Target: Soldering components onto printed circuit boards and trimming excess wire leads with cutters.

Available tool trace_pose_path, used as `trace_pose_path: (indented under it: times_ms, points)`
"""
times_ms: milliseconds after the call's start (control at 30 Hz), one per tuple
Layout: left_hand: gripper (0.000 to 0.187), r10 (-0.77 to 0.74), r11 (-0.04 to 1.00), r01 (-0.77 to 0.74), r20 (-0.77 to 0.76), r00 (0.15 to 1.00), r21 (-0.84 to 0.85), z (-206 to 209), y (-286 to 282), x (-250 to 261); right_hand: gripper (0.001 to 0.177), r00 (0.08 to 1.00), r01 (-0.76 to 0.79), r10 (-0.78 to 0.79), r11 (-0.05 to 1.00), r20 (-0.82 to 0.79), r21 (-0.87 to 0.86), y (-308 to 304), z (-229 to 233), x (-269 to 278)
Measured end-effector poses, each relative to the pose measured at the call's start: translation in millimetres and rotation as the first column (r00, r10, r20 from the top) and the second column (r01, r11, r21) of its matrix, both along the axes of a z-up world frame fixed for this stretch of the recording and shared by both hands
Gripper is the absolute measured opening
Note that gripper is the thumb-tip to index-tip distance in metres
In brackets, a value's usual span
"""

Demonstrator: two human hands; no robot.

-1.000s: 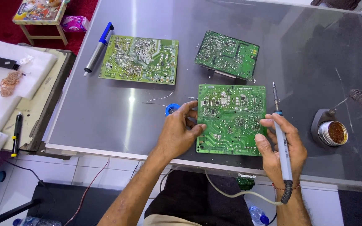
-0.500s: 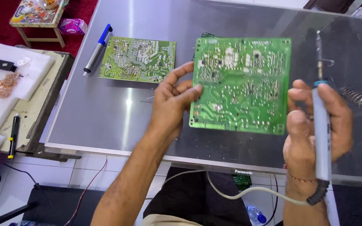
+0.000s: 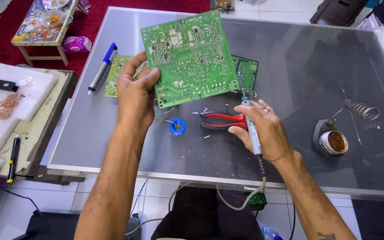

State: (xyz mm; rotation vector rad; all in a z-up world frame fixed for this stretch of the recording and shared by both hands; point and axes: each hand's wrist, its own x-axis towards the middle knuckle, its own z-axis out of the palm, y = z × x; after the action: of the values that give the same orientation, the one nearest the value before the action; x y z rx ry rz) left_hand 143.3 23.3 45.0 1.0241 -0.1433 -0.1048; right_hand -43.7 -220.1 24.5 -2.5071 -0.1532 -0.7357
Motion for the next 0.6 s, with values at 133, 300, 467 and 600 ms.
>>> trace_pose_path:
  times_ms: [133, 300, 467, 600]
  points:
    - [0.045, 0.024, 1.000, -0.023, -0.033, 0.999, 0.015, 1, 8, -5, 0.048, 0.996, -0.053, 0.052, 0.999, -0.078, -0.009, 3, -7, 4]
    - [0.045, 0.028, 0.999, -0.026, -0.071, 0.997, 0.029, -41, 30, 22, 0.046, 0.995, 0.031, -0.036, 0.998, -0.090, -0.051, -13, -25, -9]
    - [0.044, 0.035, 0.999, -0.032, -0.090, 0.995, 0.026, -46, 40, 24, 0.056, 0.977, 0.137, -0.143, 0.989, -0.156, -0.047, -31, -23, -28]
    - [0.043, 0.039, 0.998, -0.035, -0.096, 0.995, 0.046, -56, 46, 31, 0.057, 0.966, 0.181, -0.201, 0.975, -0.162, -0.127, -44, -17, -34]
